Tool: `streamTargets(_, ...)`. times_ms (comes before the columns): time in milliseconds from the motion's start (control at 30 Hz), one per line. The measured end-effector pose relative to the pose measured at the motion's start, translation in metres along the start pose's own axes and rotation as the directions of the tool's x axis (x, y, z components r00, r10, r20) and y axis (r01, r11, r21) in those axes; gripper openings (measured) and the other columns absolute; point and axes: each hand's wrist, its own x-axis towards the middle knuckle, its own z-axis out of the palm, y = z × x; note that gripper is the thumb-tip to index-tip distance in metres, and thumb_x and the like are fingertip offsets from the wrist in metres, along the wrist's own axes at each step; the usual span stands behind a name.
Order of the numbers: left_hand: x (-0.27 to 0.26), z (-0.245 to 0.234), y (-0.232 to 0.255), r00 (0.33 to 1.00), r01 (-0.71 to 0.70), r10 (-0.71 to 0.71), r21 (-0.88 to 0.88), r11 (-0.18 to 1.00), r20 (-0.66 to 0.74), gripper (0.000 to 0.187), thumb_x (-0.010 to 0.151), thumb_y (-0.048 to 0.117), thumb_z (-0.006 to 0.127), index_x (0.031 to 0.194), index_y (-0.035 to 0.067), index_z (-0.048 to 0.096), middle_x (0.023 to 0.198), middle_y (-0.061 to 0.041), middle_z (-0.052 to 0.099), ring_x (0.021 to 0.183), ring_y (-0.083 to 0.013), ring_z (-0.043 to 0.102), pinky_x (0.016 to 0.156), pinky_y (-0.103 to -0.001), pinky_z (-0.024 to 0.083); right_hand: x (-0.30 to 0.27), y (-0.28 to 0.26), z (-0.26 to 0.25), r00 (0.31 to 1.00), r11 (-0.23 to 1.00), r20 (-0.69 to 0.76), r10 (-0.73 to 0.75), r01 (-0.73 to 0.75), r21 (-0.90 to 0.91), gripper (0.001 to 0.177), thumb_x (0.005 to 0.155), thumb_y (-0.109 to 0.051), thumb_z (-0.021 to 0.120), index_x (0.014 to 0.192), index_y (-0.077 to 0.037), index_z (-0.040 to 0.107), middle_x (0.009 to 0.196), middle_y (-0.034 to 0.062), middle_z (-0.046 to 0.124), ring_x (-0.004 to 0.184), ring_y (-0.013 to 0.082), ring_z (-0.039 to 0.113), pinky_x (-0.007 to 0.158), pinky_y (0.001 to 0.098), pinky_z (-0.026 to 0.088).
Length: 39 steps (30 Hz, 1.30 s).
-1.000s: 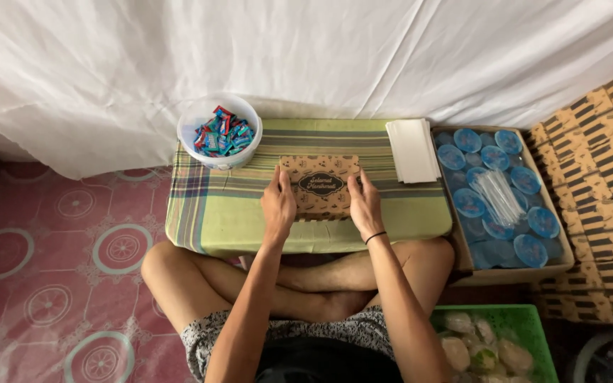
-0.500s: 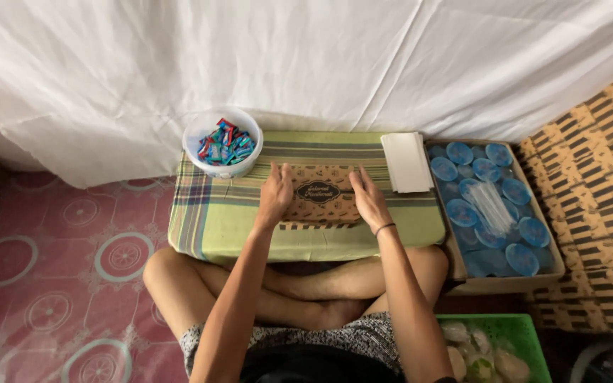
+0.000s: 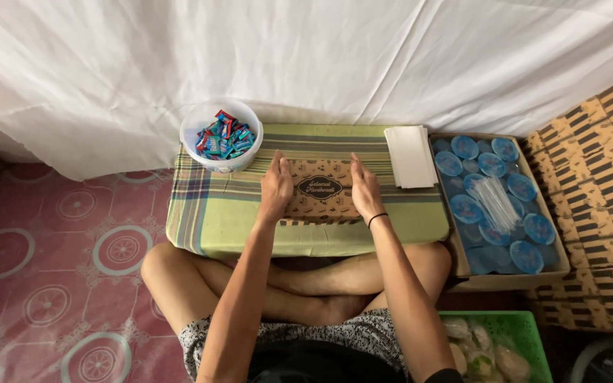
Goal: Assembling a cardboard box and filling it with a napkin, a small cup, and a packaged snack.
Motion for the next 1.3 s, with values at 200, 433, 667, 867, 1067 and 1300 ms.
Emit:
streamTargets(200, 0.040, 0.020, -0.036, 0.883, -0.324, 0.451, 0.521, 0.790, -0.134, 0.049, 0.106, 0.022, 0.044, 0.146, -0.006, 0.044, 0.139, -0.033, 0.053, 0.134, -0.0464, 0.051, 0.116, -0.057, 0.038, 0.008, -0.012, 0.004, 0.949, 0.913, -0.052, -0.311, 0.284, -0.292, 0.050, 0.108, -0.005, 0.036, 0.157, -0.013, 0.040, 0.143, 0.0331, 0.048, 0.136, 0.0496, 0.046, 0.113, 0.0592, 0.042)
streamTargets(433, 0.066, 0.045, -0.057, 0.742, -0.545, 0.658, 0.688, 0.480, 0.129, 0.025, 0.104, 0.032, 0.051, 0.114, 0.019, 0.070, 0.088, -0.002, 0.069, 0.087, -0.0241, 0.073, 0.084, -0.038, 0.055, 0.008, -0.029, 0.012, 0.846, 0.725, 0.063, -0.530, 0.491, -0.483, 0.025, 0.110, -0.014, 0.050, 0.129, -0.013, 0.066, 0.111, 0.0114, 0.067, 0.109, 0.0341, 0.068, 0.090, 0.0435, 0.058)
streamTargets(667, 0.063, 0.045, -0.061, 0.725, -0.531, 0.676, 0.734, 0.422, 0.136, 0.028, 0.104, 0.034, 0.049, 0.094, 0.019, 0.070, 0.083, -0.002, 0.072, 0.087, -0.0227, 0.074, 0.089, -0.036, 0.049, 0.018, -0.013, 0.017, 0.794, 0.606, 0.092, -0.601, 0.528, -0.595, 0.025, 0.111, -0.021, 0.047, 0.097, -0.006, 0.059, 0.089, 0.0085, 0.055, 0.091, 0.0330, 0.064, 0.074, 0.0416, 0.056)
streamTargets(867, 0.042, 0.007, -0.025, 0.858, -0.500, 0.514, 0.214, 0.839, -0.011, 0.029, 0.098, 0.009, 0.058, 0.125, 0.011, 0.070, 0.114, -0.013, 0.075, 0.115, -0.0347, 0.068, 0.101, -0.047, 0.051, 0.013, -0.019, 0.010, 0.812, 0.789, -0.057, -0.581, 0.544, -0.285, 0.031, 0.105, 0.000, 0.048, 0.132, -0.009, 0.061, 0.123, 0.0126, 0.059, 0.124, 0.0332, 0.055, 0.103, 0.0453, 0.046)
streamTargets(1067, -0.026, -0.033, -0.017, 0.950, -0.301, 0.303, 0.041, 0.953, -0.079, 0.063, 0.096, 0.038, 0.059, 0.149, 0.007, 0.044, 0.148, -0.023, 0.048, 0.139, -0.0458, 0.045, 0.116, -0.059, 0.036, -0.044, -0.039, -0.011, 0.968, 0.952, -0.175, -0.179, 0.215, 0.215, 0.047, 0.108, -0.011, 0.036, 0.154, -0.001, 0.040, 0.159, 0.0278, 0.036, 0.148, 0.0432, 0.031, 0.122, 0.0565, 0.026)
streamTargets(1300, -0.080, -0.041, -0.059, 0.927, -0.369, 0.342, 0.208, 0.906, 0.154, 0.087, 0.078, 0.007, 0.082, 0.155, 0.013, 0.041, 0.157, -0.034, 0.030, 0.132, -0.0616, 0.042, 0.108, -0.069, 0.044, -0.088, -0.010, -0.017, 0.992, 0.993, 0.046, 0.114, -0.115, 0.028, 0.068, 0.105, -0.052, 0.049, 0.154, -0.005, 0.045, 0.158, 0.0212, 0.043, 0.147, 0.0361, 0.037, 0.121, 0.0493, 0.031)
